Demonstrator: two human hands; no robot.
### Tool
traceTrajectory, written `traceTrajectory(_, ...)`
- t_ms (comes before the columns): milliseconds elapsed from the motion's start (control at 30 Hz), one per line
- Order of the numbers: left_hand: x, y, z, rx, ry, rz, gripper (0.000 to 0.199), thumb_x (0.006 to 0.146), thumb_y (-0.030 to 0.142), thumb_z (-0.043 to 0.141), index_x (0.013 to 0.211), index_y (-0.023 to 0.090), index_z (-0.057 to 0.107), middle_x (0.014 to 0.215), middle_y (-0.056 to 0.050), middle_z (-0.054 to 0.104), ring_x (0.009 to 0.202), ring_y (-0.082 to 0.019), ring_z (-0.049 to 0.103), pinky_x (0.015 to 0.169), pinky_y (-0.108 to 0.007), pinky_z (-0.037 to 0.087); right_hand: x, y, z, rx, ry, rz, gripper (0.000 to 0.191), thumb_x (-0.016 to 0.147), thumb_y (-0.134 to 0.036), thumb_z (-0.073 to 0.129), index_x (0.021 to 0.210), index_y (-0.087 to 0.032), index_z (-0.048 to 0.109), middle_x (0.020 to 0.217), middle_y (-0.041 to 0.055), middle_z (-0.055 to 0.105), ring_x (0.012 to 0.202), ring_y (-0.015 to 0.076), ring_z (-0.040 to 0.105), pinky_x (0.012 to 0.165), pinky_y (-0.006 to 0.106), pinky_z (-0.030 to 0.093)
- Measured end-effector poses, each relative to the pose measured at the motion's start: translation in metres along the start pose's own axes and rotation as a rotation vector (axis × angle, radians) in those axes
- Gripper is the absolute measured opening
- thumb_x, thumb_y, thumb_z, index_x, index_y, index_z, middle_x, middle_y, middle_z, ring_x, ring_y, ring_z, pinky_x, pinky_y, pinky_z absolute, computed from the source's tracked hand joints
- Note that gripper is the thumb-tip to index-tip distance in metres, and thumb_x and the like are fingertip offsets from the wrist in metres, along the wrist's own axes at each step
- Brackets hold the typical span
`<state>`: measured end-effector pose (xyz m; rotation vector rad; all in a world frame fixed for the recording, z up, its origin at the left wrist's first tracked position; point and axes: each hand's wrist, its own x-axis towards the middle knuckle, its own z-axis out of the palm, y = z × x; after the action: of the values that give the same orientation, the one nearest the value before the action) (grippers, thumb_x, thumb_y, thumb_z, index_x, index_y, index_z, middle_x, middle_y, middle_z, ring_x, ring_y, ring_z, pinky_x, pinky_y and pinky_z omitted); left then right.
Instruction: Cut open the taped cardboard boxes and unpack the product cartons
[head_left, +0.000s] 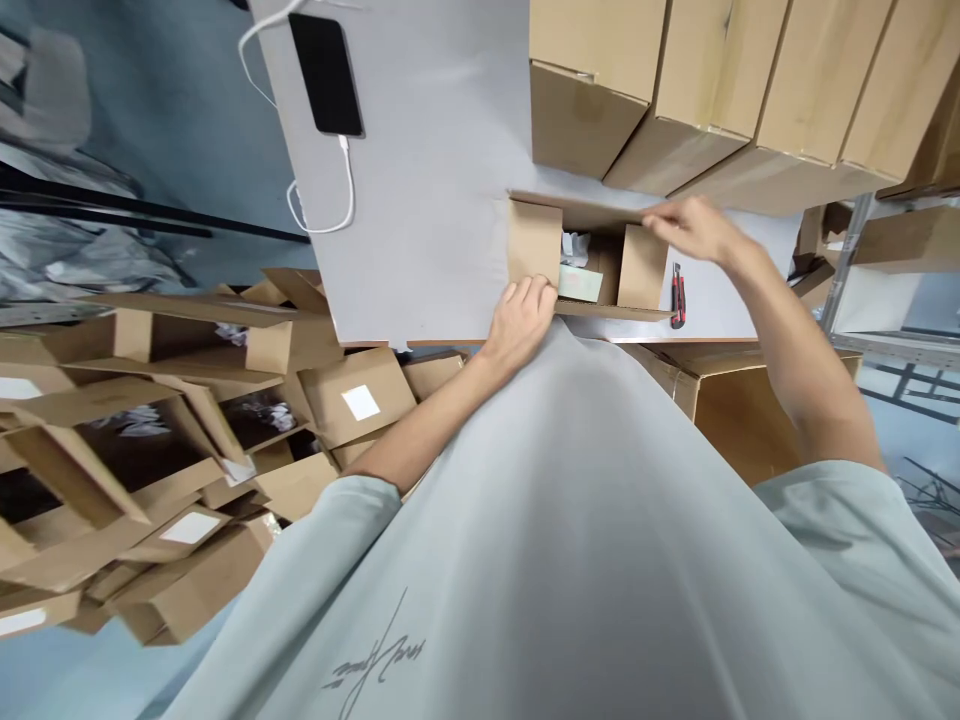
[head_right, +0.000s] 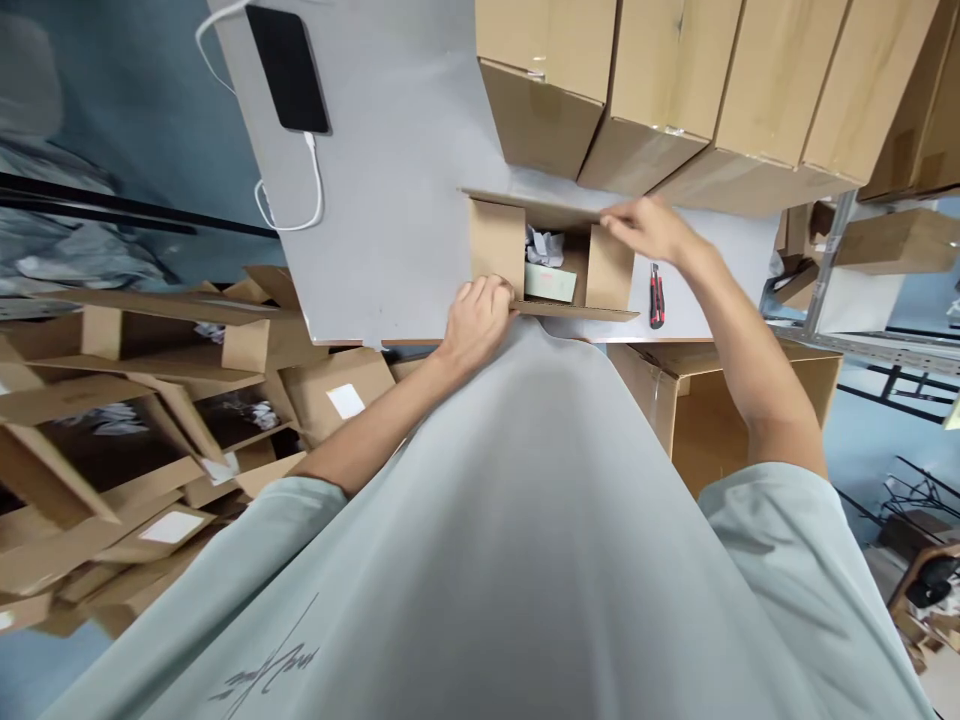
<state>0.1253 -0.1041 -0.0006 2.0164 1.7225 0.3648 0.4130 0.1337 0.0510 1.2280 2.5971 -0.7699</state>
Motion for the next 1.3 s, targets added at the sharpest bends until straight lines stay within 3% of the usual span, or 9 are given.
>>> traceTrajectory(100, -0.010, 0.000, 0.005, -0.011, 0.037, -0.005, 0.038, 0.115, 0.015, 0.035, 0.116, 0.022, 0.073, 0.121, -0.022, 0.075, 0.115, -0.038, 0.070, 0.101, -0.057, 0.055, 0.019, 0.008, -0.018, -0.071, 0.073, 0.133, 0.057, 0.122, -0.059, 0.048, 0.089, -0.020, 0.072, 0.087, 0.0054, 0.077, 0.088, 0.0174, 0.069, 0.094, 0.037, 0.054)
traceTrajectory(233, -0.025, 0.005, 0.006, 0.057, 0.015, 0.010, 0.042, 0.117, 0.016, 0.035, 0.100, 0.024, 0.072, 0.108, -0.017, 0.074, 0.102, -0.032, 0.070, 0.092, -0.049, 0.055, 0.049, 0.012, -0.024, -0.089, 0.138, 0.174, 0.062, 0.120, -0.070, 0.048, 0.084, -0.023, 0.066, 0.087, 0.0042, 0.075, 0.093, 0.0163, 0.070, 0.095, 0.035, 0.053)
traceTrajectory(400, -0.038, 0.018, -0.010, 0.031, 0.005, 0.004, 0.034, 0.117, 0.047, 0.058, 0.095, 0.023, 0.069, 0.109, -0.015, 0.072, 0.104, -0.033, 0.068, 0.093, -0.047, 0.057, 0.051, -0.002, -0.023, -0.059, 0.258, 0.210, 0.053, 0.120, -0.062, 0.058, 0.127, -0.012, 0.076, 0.125, 0.0128, 0.083, 0.119, 0.0242, 0.071, 0.111, 0.044, 0.051)
traceTrajectory(567, -0.016, 0.028, -0.043, -0.069, -0.089, -0.070, 0.032, 0.118, 0.039, 0.059, 0.095, 0.021, 0.073, 0.109, -0.013, 0.074, 0.108, -0.031, 0.072, 0.097, -0.044, 0.060, 0.016, -0.043, 0.004, -0.142, 0.432, 0.113, 0.047, 0.125, -0.055, 0.041, 0.139, -0.023, 0.071, 0.146, 0.0177, 0.073, 0.134, 0.0353, 0.060, 0.112, 0.054, 0.051)
traceTrajectory(633, 0.005, 0.029, -0.051, -0.068, -0.157, -0.068, 0.012, 0.107, 0.033, 0.077, 0.106, 0.021, 0.077, 0.115, -0.011, 0.078, 0.113, -0.032, 0.074, 0.098, -0.042, 0.060, -0.002, -0.066, 0.022, -0.138, 0.327, 0.035, 0.049, 0.126, -0.044, 0.029, 0.135, -0.023, 0.072, 0.139, 0.0173, 0.077, 0.127, 0.0352, 0.065, 0.102, 0.050, 0.053)
traceTrajectory(767, 0.058, 0.029, -0.043, -0.011, -0.365, -0.020, 0.044, 0.098, 0.029, 0.086, 0.141, 0.022, 0.078, 0.130, -0.011, 0.084, 0.120, -0.034, 0.079, 0.101, -0.041, 0.061, -0.036, -0.103, 0.051, -0.215, -0.038, -0.116, 0.046, 0.122, -0.028, 0.034, 0.139, -0.012, 0.074, 0.135, 0.0249, 0.080, 0.114, 0.0371, 0.077, 0.088, 0.043, 0.053)
traceTrajectory(900, 0.088, 0.035, -0.020, 0.202, -0.596, -0.061, 0.034, 0.100, 0.043, 0.086, 0.125, 0.019, 0.087, 0.114, -0.014, 0.088, 0.113, -0.037, 0.083, 0.096, -0.041, 0.064, -0.053, -0.109, 0.066, -0.222, -0.236, -0.144, 0.041, 0.118, -0.031, 0.051, 0.148, -0.013, 0.073, 0.137, 0.0245, 0.082, 0.115, 0.0363, 0.081, 0.086, 0.041, 0.055)
traceTrajectory(1033, 0.068, 0.040, -0.020, 0.364, -0.559, -0.062, 0.035, 0.106, 0.046, 0.081, 0.120, 0.014, 0.086, 0.122, -0.019, 0.085, 0.114, -0.038, 0.082, 0.096, -0.043, 0.065, -0.066, -0.102, 0.068, -0.273, -0.303, -0.123, 0.034, 0.117, -0.032, 0.058, 0.136, -0.013, 0.079, 0.141, 0.0226, 0.080, 0.115, 0.0336, 0.082, 0.088, 0.039, 0.055)
traceTrajectory(1300, 0.004, 0.025, -0.074, 0.342, -0.302, -0.058, 0.036, 0.107, 0.043, 0.083, 0.129, 0.016, 0.076, 0.128, -0.019, 0.076, 0.111, -0.038, 0.079, 0.090, -0.044, 0.063, -0.132, -0.088, 0.043, -0.262, -0.164, 0.062, 0.042, 0.119, -0.044, 0.052, 0.137, -0.015, 0.077, 0.140, 0.0240, 0.076, 0.102, 0.0359, 0.082, 0.071, 0.039, 0.047)
